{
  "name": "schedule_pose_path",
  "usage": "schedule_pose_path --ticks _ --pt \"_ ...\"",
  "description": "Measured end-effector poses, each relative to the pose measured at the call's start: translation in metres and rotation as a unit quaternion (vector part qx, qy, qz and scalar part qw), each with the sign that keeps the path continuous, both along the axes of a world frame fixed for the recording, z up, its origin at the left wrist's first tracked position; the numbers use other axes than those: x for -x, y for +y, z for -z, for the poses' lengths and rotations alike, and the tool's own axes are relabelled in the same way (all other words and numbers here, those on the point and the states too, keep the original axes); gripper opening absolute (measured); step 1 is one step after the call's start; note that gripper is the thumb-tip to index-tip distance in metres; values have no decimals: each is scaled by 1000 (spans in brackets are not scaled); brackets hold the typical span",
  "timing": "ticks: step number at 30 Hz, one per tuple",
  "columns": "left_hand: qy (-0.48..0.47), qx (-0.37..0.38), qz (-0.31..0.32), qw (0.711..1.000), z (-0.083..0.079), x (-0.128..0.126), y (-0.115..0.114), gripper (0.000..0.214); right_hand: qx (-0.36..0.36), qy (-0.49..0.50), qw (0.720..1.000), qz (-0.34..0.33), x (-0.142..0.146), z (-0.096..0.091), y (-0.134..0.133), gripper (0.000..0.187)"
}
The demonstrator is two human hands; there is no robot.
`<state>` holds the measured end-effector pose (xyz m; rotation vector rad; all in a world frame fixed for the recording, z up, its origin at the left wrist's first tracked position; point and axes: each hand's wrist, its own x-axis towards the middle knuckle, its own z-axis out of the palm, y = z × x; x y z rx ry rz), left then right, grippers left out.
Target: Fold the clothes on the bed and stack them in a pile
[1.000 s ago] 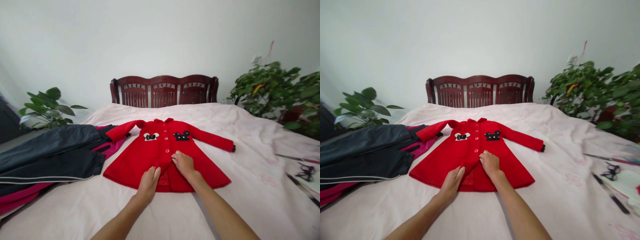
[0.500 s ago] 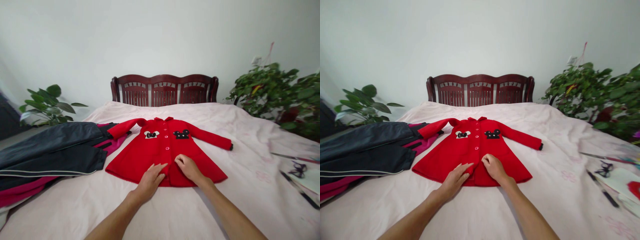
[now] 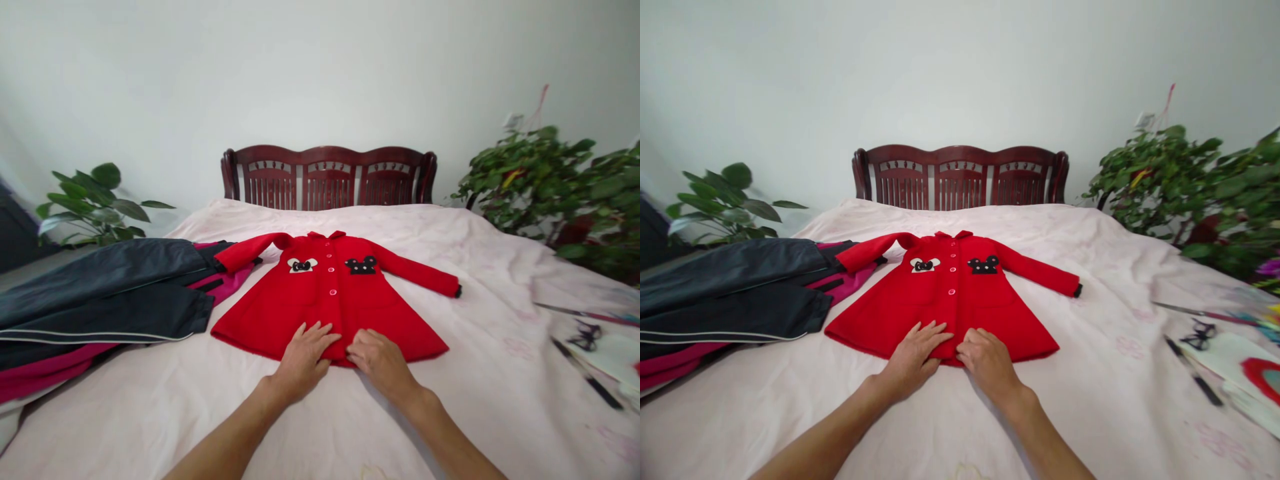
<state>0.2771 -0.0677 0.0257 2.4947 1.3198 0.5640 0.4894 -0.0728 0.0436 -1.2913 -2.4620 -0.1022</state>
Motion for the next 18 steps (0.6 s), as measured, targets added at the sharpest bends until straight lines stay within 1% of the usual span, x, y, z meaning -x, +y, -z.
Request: schedule_pose_path --ticks 4,6,8,9,11,14,16,18 --pt "3 -3 -4 1000 -1 -1 -1 65 -94 -49 994 -9 9 2 -5 20" --pt "9 -6 -3 1000 -2 -1 -1 63 -118 -51 992 -12 12 4 -5 19" --pt "16 -9 -2 1000 -2 -1 -2 61 -121 -27 992 -5 14 8 -5 18" --pt "20 -12 -1 1000 -1 -1 -1 60 -112 -3 994 1 13 9 -5 18" --pt "30 -17 4 999 0 -1 -1 59 -70 75 995 17 7 10 -4 17" --pt "43 -26 11 999 1 0 0 59 10 209 977 47 -10 7 -4 14" --pt "53 -32 12 998 2 -1 -1 59 46 243 966 70 -23 4 -5 13" --pt "62 -41 14 997 2 -1 -3 61 76 233 967 76 -33 2 -7 16"
